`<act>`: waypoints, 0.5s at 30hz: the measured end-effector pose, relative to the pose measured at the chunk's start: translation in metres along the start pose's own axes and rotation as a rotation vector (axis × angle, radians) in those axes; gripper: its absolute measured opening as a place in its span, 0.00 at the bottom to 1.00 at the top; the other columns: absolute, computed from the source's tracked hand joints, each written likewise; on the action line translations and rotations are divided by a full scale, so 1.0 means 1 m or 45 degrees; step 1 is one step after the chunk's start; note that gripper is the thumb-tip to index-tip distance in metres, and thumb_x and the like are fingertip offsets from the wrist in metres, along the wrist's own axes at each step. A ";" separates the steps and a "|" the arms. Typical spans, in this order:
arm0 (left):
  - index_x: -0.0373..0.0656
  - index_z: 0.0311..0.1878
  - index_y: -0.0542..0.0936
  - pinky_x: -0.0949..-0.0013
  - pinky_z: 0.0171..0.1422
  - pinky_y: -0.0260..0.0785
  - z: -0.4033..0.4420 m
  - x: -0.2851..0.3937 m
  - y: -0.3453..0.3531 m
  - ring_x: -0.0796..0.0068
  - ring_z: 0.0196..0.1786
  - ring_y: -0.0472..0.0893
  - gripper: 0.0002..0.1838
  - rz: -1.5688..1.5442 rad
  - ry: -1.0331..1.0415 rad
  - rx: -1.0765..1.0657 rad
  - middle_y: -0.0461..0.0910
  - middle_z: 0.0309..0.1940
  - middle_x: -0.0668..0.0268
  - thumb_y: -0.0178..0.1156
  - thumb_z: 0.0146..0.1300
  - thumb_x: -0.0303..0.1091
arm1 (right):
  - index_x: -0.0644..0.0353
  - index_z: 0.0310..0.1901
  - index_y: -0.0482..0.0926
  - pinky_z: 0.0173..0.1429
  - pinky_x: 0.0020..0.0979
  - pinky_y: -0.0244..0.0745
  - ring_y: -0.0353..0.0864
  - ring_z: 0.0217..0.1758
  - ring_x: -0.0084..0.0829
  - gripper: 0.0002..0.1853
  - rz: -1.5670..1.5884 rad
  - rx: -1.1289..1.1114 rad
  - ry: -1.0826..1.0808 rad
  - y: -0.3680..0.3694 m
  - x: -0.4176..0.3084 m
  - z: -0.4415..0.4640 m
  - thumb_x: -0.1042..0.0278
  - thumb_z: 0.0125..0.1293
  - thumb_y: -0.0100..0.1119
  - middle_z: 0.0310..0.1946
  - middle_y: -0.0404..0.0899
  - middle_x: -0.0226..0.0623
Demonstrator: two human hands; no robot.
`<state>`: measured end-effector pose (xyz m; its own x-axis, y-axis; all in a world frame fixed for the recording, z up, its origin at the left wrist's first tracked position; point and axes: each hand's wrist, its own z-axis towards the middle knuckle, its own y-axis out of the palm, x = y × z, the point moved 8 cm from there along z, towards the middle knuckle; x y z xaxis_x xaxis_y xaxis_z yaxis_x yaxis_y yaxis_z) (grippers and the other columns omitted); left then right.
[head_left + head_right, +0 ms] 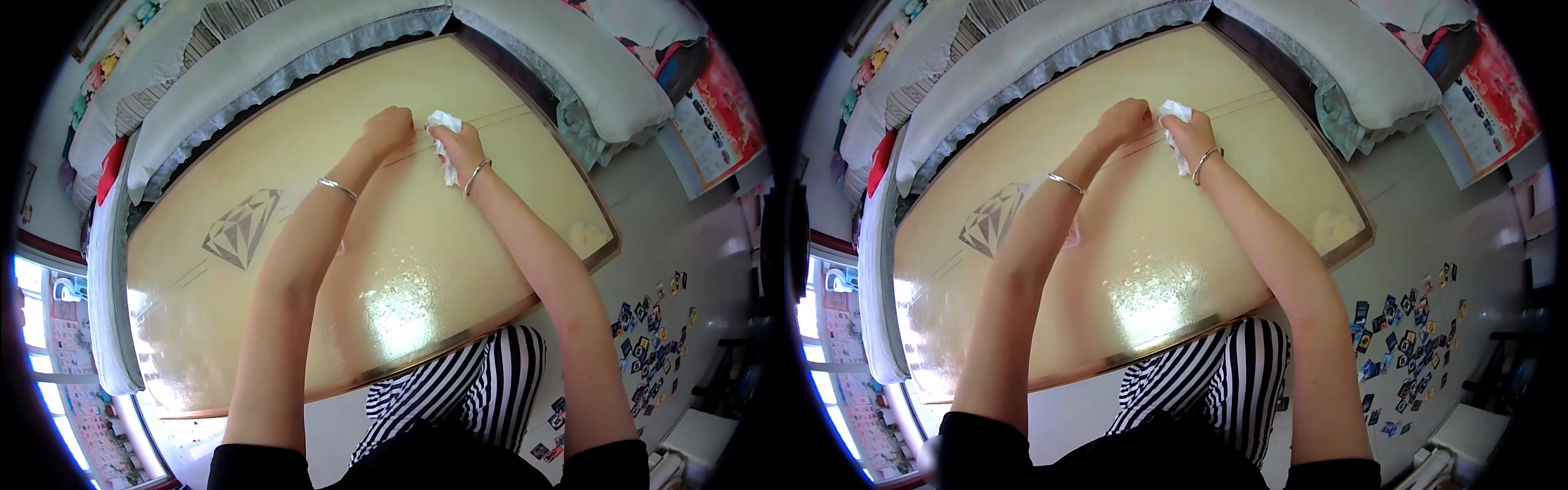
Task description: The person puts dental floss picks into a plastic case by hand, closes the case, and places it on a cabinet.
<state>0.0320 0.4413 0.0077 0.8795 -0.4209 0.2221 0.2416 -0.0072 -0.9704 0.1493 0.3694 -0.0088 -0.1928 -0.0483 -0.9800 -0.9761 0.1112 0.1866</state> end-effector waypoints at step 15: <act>0.35 0.35 0.78 0.70 0.35 0.74 -0.105 0.032 -0.025 0.72 0.31 0.81 0.13 -0.697 -0.197 -0.213 0.80 0.31 0.57 0.60 0.58 0.37 | 0.59 0.34 0.74 0.21 0.24 0.61 0.68 0.20 0.18 0.10 0.117 -0.038 0.147 -0.015 -0.027 -0.116 0.61 0.59 0.58 0.22 0.71 0.27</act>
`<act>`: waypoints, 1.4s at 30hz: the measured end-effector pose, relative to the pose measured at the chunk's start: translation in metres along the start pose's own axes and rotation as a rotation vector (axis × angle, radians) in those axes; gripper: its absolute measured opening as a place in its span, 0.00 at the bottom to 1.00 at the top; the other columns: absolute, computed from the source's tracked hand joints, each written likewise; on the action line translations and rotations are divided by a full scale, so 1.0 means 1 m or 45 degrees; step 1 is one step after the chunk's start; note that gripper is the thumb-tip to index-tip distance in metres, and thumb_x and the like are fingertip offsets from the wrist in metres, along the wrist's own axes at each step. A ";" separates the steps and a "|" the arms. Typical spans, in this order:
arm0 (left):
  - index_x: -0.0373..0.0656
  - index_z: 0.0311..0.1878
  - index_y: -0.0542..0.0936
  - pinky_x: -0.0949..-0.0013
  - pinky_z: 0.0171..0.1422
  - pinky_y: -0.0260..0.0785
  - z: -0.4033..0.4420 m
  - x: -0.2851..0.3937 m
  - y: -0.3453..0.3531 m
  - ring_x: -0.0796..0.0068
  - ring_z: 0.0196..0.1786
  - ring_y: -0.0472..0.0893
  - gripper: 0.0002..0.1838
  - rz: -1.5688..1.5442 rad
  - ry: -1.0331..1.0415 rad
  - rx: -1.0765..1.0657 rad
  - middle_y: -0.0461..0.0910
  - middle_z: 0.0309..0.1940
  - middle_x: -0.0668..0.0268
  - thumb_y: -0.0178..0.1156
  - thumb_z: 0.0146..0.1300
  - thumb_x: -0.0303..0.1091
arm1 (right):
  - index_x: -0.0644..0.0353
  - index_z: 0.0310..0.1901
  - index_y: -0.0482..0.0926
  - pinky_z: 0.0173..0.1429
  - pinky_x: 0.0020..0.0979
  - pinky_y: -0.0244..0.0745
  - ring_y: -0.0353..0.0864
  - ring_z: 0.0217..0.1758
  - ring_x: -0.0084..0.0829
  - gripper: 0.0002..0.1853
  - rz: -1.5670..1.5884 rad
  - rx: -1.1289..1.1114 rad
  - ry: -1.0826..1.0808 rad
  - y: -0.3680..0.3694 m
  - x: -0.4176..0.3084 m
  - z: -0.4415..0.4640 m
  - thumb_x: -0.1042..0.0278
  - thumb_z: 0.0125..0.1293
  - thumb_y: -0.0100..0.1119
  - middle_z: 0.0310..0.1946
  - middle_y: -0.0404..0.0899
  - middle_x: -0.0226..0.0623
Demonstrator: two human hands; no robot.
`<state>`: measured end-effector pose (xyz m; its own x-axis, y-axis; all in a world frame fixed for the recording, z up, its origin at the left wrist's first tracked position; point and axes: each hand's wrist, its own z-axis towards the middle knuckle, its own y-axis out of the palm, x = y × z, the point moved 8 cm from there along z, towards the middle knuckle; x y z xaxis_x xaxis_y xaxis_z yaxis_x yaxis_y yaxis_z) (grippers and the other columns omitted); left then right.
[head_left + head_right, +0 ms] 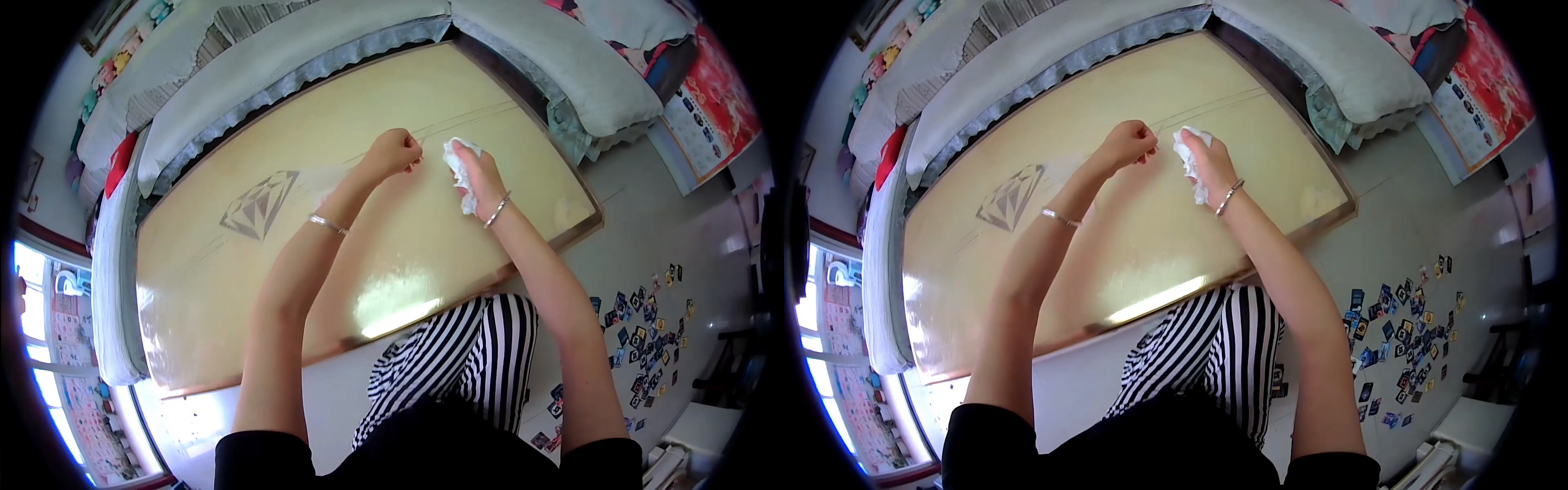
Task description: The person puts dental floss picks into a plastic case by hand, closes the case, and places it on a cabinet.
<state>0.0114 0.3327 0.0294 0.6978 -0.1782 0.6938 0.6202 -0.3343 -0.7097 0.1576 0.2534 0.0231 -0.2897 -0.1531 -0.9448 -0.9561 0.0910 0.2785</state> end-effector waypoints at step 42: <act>0.34 0.43 0.74 0.77 0.36 0.76 -0.196 -0.046 0.022 0.78 0.30 0.79 0.08 -2.181 0.032 -0.205 0.79 0.33 0.63 0.51 0.68 0.30 | 0.63 0.35 0.79 0.30 0.20 0.69 0.74 0.27 0.16 0.09 -0.280 -0.318 -0.169 0.122 0.038 -0.077 0.65 0.61 0.61 0.25 0.78 0.28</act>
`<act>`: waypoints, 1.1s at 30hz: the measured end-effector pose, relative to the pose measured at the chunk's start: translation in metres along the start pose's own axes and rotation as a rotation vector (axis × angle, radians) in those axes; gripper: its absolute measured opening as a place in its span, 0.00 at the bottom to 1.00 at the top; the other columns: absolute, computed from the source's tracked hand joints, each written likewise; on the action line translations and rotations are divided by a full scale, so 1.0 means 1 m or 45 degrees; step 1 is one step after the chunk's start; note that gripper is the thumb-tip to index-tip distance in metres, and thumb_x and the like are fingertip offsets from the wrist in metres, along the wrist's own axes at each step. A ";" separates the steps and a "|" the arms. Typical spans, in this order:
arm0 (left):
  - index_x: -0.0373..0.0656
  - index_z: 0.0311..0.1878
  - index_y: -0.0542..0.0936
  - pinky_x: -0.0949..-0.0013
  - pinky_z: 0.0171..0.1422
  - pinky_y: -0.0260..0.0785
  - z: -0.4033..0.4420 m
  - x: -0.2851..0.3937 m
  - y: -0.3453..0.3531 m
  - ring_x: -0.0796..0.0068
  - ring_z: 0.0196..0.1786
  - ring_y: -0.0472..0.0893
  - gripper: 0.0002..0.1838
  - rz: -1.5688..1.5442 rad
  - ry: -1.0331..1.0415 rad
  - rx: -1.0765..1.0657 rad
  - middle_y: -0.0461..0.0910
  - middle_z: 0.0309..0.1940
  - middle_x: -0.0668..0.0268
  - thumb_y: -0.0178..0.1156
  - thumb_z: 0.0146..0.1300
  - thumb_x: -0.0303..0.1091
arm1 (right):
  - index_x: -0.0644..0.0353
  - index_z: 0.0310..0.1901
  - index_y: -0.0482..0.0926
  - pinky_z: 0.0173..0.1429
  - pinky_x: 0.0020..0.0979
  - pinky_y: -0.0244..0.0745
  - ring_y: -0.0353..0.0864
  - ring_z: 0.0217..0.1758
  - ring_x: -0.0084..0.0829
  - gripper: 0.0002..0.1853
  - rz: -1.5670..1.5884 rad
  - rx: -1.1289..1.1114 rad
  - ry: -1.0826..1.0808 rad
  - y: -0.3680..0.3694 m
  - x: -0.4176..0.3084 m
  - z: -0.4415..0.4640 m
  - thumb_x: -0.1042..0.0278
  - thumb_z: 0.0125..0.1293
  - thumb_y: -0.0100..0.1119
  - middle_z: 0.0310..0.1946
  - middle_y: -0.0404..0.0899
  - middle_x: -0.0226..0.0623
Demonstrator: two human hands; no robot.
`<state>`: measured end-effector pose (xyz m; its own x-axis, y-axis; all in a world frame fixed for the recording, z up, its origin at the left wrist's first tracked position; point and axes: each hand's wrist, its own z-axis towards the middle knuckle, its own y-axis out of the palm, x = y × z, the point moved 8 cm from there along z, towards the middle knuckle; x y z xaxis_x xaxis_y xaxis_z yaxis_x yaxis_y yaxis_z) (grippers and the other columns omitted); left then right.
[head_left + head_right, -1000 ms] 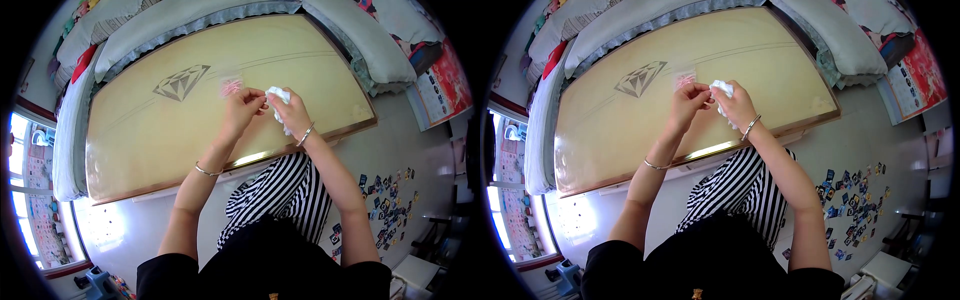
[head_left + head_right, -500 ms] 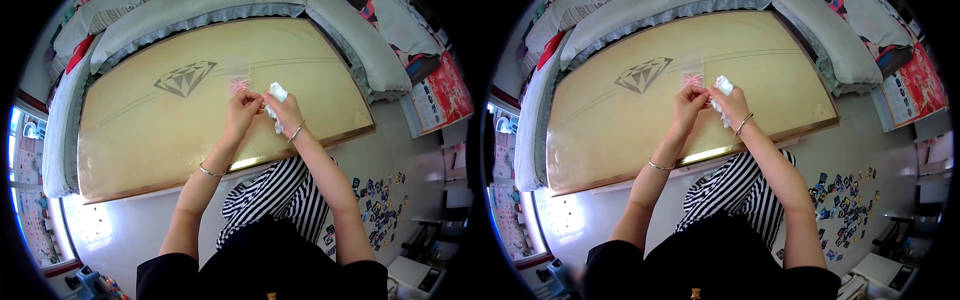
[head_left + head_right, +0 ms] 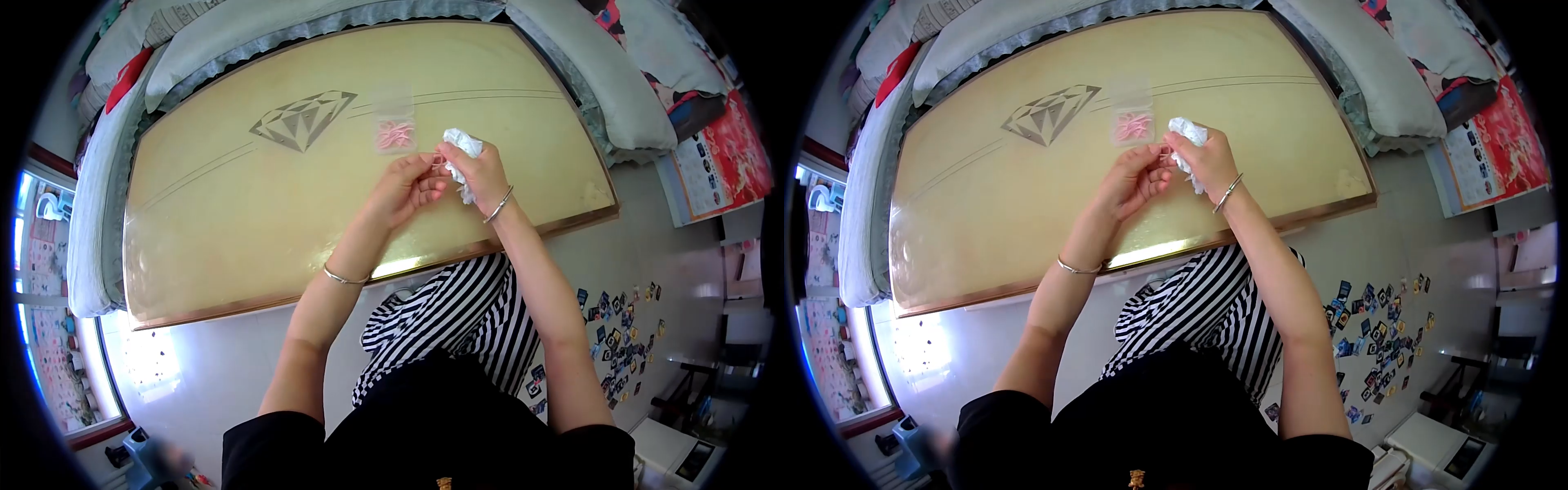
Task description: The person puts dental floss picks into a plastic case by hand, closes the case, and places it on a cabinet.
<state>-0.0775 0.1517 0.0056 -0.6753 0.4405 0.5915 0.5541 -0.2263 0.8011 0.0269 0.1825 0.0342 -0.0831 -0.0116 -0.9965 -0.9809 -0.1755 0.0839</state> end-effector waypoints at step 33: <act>0.34 0.47 0.74 0.79 0.36 0.73 -0.011 0.025 -0.026 0.81 0.30 0.78 0.11 0.728 0.458 0.460 0.78 0.32 0.66 0.48 0.68 0.29 | 0.63 0.38 0.75 0.28 0.27 0.71 0.79 0.24 0.25 0.14 -0.952 -0.172 0.104 0.001 0.008 -0.009 0.58 0.62 0.57 0.24 0.79 0.37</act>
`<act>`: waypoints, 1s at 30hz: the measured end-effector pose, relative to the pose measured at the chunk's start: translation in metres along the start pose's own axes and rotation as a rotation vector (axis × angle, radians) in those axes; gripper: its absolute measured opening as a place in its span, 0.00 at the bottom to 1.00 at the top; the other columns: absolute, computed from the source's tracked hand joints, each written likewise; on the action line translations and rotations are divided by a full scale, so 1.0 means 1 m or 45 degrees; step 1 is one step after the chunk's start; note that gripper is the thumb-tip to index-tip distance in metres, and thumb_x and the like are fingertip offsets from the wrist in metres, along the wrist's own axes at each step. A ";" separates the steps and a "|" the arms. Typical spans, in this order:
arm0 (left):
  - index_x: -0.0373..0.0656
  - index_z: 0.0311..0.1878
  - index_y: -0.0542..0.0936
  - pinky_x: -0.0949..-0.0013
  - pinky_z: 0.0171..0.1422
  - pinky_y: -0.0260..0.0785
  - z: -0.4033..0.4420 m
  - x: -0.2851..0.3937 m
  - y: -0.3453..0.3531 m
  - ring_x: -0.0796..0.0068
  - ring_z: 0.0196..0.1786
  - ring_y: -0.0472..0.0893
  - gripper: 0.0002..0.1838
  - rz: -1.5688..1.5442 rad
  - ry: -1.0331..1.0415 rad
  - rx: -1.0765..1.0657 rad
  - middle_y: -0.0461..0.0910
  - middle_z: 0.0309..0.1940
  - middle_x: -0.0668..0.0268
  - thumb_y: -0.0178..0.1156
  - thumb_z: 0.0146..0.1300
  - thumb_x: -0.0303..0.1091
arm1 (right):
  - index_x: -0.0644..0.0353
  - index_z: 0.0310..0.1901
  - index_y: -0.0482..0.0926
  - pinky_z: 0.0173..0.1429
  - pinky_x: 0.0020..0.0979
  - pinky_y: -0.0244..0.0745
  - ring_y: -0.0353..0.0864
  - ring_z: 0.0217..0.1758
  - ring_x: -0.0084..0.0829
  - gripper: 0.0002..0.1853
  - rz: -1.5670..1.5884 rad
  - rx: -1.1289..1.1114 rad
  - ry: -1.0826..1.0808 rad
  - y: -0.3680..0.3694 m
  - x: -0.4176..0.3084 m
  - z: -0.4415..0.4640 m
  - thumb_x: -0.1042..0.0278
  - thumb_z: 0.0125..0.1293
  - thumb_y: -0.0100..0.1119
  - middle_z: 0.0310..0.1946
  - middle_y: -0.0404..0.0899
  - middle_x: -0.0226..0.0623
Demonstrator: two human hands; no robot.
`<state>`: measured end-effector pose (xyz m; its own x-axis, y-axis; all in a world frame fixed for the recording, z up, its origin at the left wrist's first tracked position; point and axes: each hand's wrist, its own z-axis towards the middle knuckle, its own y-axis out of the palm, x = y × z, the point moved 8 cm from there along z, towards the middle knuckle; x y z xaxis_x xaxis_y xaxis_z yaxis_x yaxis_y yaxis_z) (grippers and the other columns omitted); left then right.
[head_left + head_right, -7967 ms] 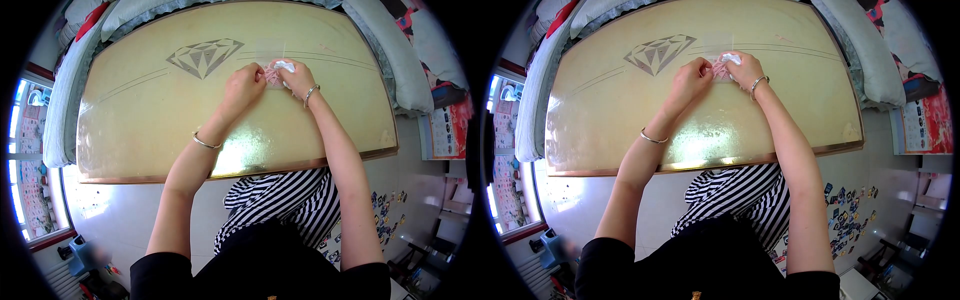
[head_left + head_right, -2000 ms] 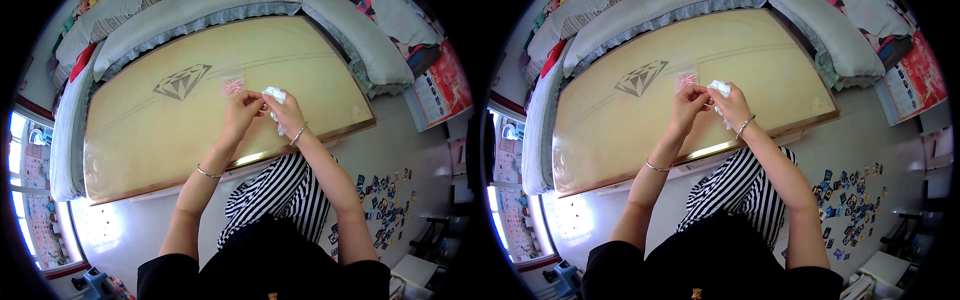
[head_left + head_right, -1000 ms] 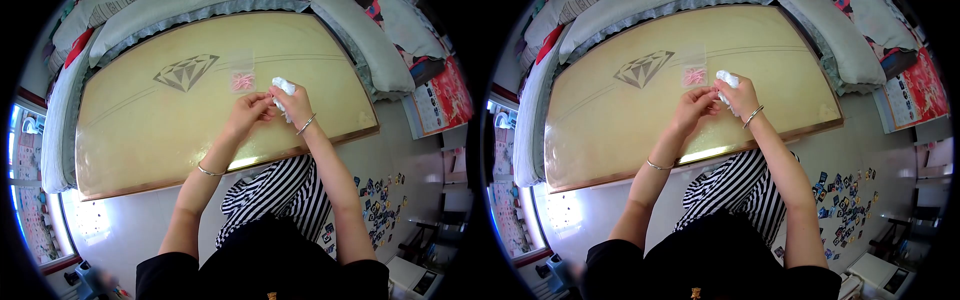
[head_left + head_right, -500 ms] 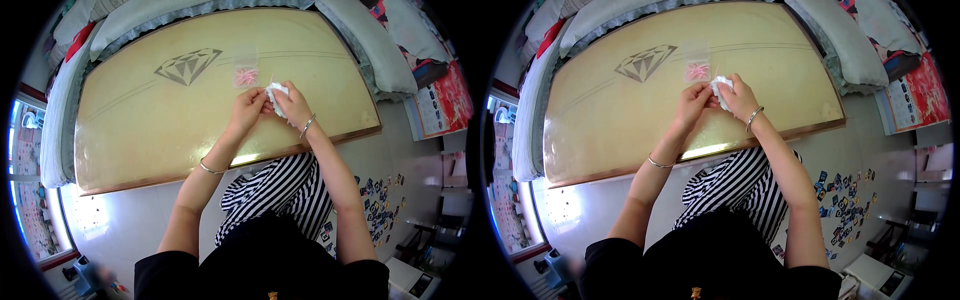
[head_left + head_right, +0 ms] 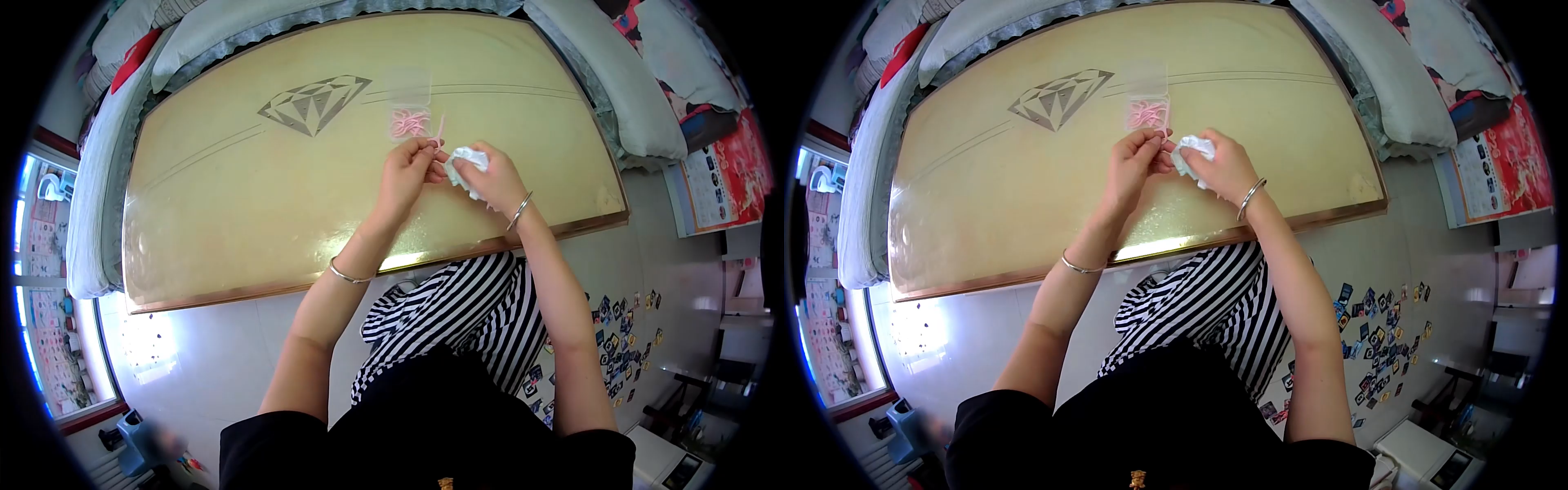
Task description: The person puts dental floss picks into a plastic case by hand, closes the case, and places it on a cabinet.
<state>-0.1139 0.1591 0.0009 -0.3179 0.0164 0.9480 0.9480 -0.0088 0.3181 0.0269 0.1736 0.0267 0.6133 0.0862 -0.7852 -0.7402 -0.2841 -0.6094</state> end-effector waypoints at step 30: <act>0.32 0.50 0.76 0.77 0.40 0.75 -0.011 0.026 0.007 0.79 0.34 0.80 0.13 0.493 0.520 0.065 0.80 0.35 0.63 0.54 0.63 0.22 | 0.63 0.35 0.78 0.28 0.20 0.68 0.72 0.25 0.14 0.09 0.809 0.212 -0.244 0.006 -0.017 0.011 0.65 0.63 0.59 0.25 0.78 0.26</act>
<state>-0.1155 0.1482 0.0276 0.0834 -0.3666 0.9266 0.9927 0.1115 -0.0452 0.0094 0.1809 0.0355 -0.0023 0.1231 -0.9924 -0.9822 -0.1865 -0.0208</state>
